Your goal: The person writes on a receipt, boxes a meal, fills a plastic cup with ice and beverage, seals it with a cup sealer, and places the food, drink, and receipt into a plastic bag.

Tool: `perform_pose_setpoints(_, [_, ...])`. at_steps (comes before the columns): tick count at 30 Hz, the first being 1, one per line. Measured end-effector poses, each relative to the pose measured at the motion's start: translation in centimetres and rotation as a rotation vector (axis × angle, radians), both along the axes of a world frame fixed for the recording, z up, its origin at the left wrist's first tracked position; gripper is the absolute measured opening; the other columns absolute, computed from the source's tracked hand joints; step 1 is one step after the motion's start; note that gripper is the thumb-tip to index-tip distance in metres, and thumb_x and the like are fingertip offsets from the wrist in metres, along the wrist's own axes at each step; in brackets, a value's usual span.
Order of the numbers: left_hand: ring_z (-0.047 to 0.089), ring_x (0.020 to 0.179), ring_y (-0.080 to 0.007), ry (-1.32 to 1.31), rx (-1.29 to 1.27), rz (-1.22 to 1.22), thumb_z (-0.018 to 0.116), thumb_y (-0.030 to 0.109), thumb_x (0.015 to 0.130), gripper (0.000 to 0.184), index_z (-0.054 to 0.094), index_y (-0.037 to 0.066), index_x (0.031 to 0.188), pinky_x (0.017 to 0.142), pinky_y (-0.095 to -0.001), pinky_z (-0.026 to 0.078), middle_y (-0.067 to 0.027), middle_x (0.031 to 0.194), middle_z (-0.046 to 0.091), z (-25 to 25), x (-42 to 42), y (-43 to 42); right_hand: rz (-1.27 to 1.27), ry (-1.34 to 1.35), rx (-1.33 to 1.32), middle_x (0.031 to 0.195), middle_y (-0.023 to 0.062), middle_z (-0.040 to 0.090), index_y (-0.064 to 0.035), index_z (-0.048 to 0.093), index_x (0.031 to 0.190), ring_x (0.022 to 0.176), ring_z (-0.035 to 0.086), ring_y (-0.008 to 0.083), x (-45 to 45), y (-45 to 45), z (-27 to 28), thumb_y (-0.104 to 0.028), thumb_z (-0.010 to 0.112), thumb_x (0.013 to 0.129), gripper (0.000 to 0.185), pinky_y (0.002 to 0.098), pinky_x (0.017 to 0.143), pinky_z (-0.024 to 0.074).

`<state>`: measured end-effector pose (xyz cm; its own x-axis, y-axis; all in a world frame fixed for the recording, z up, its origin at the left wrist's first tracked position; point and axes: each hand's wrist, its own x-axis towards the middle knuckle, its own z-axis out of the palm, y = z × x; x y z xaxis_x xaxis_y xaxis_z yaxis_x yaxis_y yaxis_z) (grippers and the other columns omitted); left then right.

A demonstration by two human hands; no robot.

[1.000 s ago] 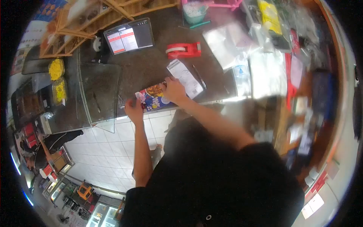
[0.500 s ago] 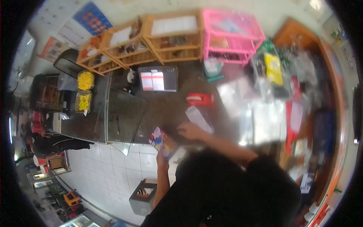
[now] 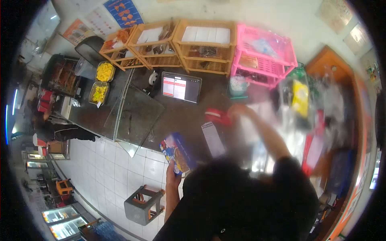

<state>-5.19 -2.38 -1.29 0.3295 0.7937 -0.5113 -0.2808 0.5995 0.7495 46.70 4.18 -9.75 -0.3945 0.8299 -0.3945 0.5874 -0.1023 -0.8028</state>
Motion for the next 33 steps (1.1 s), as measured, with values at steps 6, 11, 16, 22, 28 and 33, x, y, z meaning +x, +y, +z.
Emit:
perform_pose_setpoints(6, [0.06, 0.102, -0.02, -0.26, -0.238, 0.076, 0.053, 0.034, 0.099, 0.039, 0.053, 0.008, 0.129, 0.092, -0.0384, 0.048, -0.0054, 0.112, 0.063, 1.6, 1.5, -1.4, -0.565, 0.733, 0.002, 0.118, 0.0137, 0.066, -0.0042, 0.071, 0.104, 0.098, 0.065, 0.0237, -2.4, -7.3, 0.5, -0.018, 0.06, 0.09, 0.022, 0.0356, 0.085, 0.0512])
perform_pose_setpoints(11, [0.063, 0.089, -0.0166, -0.401, -0.514, 0.048, 0.056, 0.034, 0.099, 0.035, 0.056, 0.008, 0.123, 0.077, -0.0313, 0.052, -0.0035, 0.105, 0.065, -1.6, 2.4, 0.5, -0.465, -0.342, 0.517, 0.095, 0.0149, 0.069, -0.0006, 0.069, 0.099, 0.089, 0.066, 0.025, -0.2, -7.2, -7.8, -0.031, 0.06, 0.092, 0.033, 0.033, 0.083, 0.0507])
perform_pose_setpoints(16, [0.062, 0.091, -0.0176, -0.464, -0.321, -0.156, 0.056, 0.028, 0.099, 0.036, 0.055, 0.003, 0.124, 0.081, -0.0332, 0.051, -0.0048, 0.107, 0.064, 1.0, 4.8, 2.6, -0.592, 0.131, -0.352, 0.095, 0.0135, 0.068, -0.0034, 0.069, 0.096, 0.092, 0.065, 0.0286, -6.2, -6.4, 12.9, -0.024, 0.062, 0.086, 0.024, 0.0386, 0.082, 0.0519])
perform_pose_setpoints(22, [0.063, 0.1, -0.0202, -0.24, -0.262, -0.201, 0.055, 0.021, 0.099, 0.032, 0.054, 0.0, 0.123, 0.088, -0.0366, 0.051, -0.0089, 0.112, 0.064, 1.0, 6.2, 4.1, -0.218, 0.126, 0.191, 0.082, 0.0127, 0.063, -0.0027, 0.064, 0.09, 0.079, 0.06, 0.024, -16.7, -6.3, 18.7, -0.026, 0.061, 0.091, 0.024, 0.0407, 0.07, 0.0483])
perform_pose_setpoints(28, [0.063, 0.1, -0.0198, -0.132, -0.257, -0.299, 0.055, 0.026, 0.098, 0.035, 0.054, 0.003, 0.125, 0.086, -0.0362, 0.053, -0.0078, 0.112, 0.064, 3.5, 5.6, 4.2, -0.419, 0.154, 0.028, 0.087, 0.0177, 0.068, 0.0003, 0.069, 0.09, 0.079, 0.065, 0.0252, -20.1, -8.2, 22.5, -0.041, 0.064, 0.089, 0.042, 0.0414, 0.074, 0.0497])
perform_pose_setpoints(33, [0.063, 0.103, -0.0211, -0.413, -0.524, -0.314, 0.059, 0.036, 0.096, 0.044, 0.053, 0.007, 0.129, 0.088, -0.0396, 0.054, -0.0089, 0.117, 0.063, 2.3, 4.9, 1.9, -0.499, 0.186, -0.057, 0.084, 0.0102, 0.068, 0.0008, 0.068, 0.094, 0.073, 0.063, 0.0231, -21.9, -10.2, 20.8, -0.035, 0.066, 0.09, 0.036, 0.0397, 0.071, 0.0511])
